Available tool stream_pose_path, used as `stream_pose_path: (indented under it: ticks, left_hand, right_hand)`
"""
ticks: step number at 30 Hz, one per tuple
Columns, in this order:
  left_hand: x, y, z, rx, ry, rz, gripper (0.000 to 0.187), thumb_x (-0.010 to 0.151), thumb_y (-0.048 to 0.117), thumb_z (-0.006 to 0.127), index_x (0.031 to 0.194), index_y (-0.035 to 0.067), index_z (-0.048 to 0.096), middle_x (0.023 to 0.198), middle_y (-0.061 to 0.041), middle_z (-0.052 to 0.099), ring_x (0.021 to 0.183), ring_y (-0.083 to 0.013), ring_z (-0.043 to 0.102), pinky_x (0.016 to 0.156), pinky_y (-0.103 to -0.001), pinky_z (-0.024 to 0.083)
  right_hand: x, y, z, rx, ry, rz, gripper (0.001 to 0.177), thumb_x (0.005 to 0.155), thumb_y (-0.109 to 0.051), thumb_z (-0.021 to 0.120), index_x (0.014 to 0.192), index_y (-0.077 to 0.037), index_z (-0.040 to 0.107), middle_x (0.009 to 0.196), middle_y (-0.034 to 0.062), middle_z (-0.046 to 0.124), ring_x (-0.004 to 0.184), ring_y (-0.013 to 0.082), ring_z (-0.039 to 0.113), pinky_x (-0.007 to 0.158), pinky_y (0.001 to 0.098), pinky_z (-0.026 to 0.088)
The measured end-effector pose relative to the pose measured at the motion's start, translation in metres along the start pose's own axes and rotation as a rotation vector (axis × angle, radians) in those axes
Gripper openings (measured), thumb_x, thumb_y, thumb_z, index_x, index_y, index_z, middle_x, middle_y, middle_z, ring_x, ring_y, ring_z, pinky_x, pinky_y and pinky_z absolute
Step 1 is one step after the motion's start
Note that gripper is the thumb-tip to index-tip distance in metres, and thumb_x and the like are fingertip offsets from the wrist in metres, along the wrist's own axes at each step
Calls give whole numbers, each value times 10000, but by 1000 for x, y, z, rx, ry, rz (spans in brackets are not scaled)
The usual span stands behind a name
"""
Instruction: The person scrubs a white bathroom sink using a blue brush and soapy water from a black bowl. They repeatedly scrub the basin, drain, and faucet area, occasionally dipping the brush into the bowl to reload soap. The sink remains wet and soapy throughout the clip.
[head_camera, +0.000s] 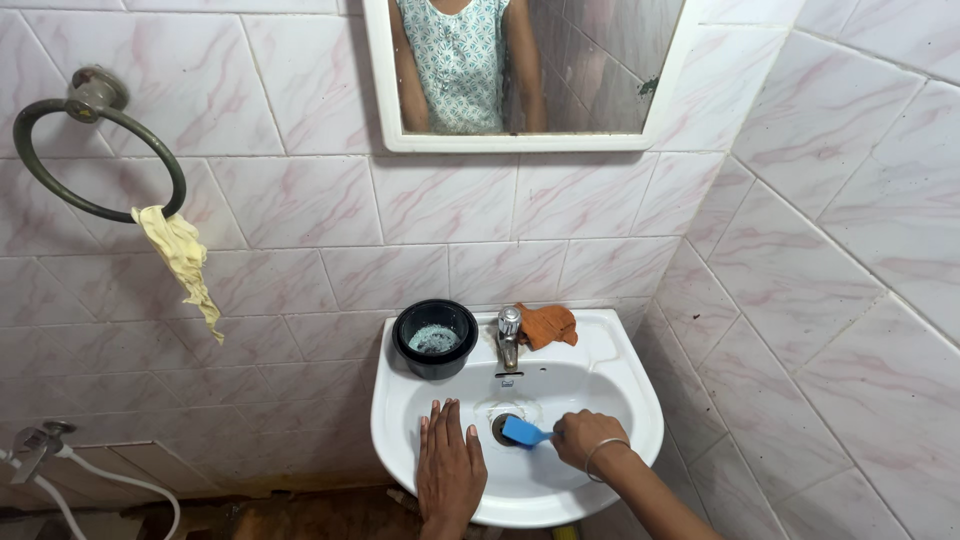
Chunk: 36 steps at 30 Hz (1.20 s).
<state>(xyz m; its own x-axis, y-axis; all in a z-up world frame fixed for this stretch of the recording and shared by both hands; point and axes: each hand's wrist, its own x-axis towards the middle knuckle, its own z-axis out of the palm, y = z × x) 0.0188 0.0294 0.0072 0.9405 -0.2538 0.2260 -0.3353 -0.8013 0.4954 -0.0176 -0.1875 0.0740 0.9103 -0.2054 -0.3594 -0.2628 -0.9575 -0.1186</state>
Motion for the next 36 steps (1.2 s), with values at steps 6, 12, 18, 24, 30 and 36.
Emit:
stream_pose_path:
  ticks: [6, 12, 18, 24, 30, 36]
  left_hand:
    - [1, 0, -2, 9, -6, -1, 549, 1024, 294, 376, 1475, -17, 348, 1511, -185, 420, 1513, -296, 234, 1260, -441, 121]
    - [0, 0, 1, 16, 8, 9, 545, 1028, 294, 371, 1476, -14, 352, 1510, -181, 422, 1512, -292, 243, 1263, -437, 134]
    - [-3, 1, -1, 26, 18, 12, 543, 1033, 299, 364, 1486, 0, 352, 1523, -170, 420, 1518, -283, 242, 1272, -428, 134]
    - [-3, 0, -1, 18, 46, 23, 539, 1026, 308, 381, 1480, 19, 357, 1533, -158, 419, 1513, -275, 247, 1265, -439, 134]
    - [-3, -6, 6, 56, 104, 40, 571, 1013, 300, 409, 1490, -10, 357, 1535, -188, 420, 1515, -299, 266, 1267, -448, 143]
    - [6, -32, 4, 124, 260, -70, 604, 997, 269, 444, 1502, -44, 334, 1572, -222, 371, 1532, -336, 230, 1271, -467, 126]
  right_hand:
    - [23, -28, 28, -54, 80, -52, 259, 938, -293, 599, 1000, -100, 759, 1023, 173, 737, 945, 330, 730, 890, 441, 570]
    - [4, -4, 27, 25, -34, -54, 287, 943, -350, 590, 1076, -173, 773, 1052, 138, 768, 986, 302, 733, 931, 415, 561]
    - [15, 25, 2, -71, 10, 73, 284, 940, -343, 591, 1056, -175, 788, 1090, 94, 748, 1015, 305, 722, 924, 427, 563]
    - [28, -21, 53, -126, 153, -45, 227, 871, -190, 597, 977, -84, 768, 1013, 177, 751, 950, 329, 734, 874, 427, 569]
    - [-9, -45, 53, -128, 37, -181, 250, 924, -242, 575, 989, -84, 757, 989, 179, 764, 911, 336, 746, 850, 439, 580]
    - [-33, 3, 17, -101, -4, -173, 295, 936, -374, 593, 1087, -178, 753, 1020, 150, 749, 953, 328, 721, 871, 464, 567]
